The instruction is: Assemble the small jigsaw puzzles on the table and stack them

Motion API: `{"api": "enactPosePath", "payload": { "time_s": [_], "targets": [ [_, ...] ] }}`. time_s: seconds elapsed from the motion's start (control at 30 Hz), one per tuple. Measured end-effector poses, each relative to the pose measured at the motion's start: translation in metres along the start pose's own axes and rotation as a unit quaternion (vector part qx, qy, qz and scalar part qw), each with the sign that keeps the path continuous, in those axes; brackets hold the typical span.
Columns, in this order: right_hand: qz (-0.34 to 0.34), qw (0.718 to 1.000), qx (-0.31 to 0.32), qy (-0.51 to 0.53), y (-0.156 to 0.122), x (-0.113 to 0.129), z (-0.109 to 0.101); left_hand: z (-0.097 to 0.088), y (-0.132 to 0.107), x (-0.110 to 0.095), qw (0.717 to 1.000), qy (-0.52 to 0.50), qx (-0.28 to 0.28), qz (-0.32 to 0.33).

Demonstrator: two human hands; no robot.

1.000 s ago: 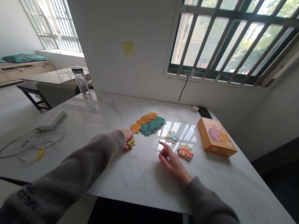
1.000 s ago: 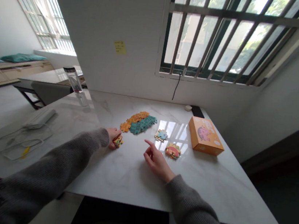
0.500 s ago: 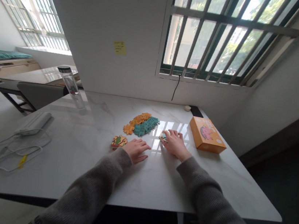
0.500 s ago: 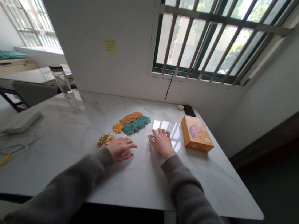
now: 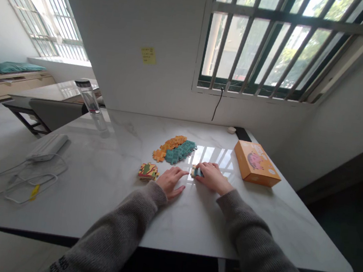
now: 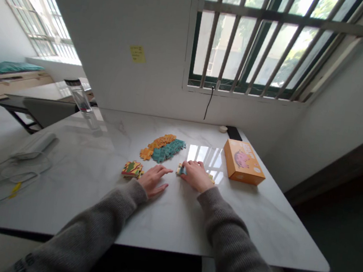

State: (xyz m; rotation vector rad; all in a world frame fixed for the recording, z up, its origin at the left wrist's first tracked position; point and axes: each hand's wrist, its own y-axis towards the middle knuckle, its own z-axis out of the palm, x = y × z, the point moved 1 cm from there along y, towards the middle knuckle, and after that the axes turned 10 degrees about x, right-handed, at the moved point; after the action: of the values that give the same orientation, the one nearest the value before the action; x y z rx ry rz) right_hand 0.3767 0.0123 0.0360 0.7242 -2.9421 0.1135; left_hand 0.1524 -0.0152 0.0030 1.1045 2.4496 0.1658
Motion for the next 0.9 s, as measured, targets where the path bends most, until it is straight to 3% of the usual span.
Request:
{"api": "enactPosePath", "payload": {
  "time_s": [0.13, 0.2, 0.43, 0.7, 0.9],
  "targets": [
    [-0.13, 0.988, 0.004, 0.087, -0.015, 0.024, 0.006, 0.003, -0.002, 0.003, 1.0, -0.027, 0.001, 0.012],
    [-0.154, 0.981, 0.006, 0.118, -0.019, 0.032, 0.008, 0.005, -0.002, 0.004, 1.0, -0.023, 0.02, 0.001],
    [-0.152, 0.981, 0.005, 0.119, -0.02, 0.031, 0.006, 0.006, -0.001, 0.009, 0.999, 0.009, 0.044, -0.031],
    [-0.156, 0.98, -0.053, 0.111, -0.027, 0.026, -0.001, 0.006, -0.001, 0.01, 0.998, 0.017, 0.035, -0.041],
    [-0.082, 0.977, -0.162, 0.116, -0.042, -0.019, -0.012, 0.005, -0.002, 0.009, 0.999, 0.017, 0.027, -0.037]
  ]
}}
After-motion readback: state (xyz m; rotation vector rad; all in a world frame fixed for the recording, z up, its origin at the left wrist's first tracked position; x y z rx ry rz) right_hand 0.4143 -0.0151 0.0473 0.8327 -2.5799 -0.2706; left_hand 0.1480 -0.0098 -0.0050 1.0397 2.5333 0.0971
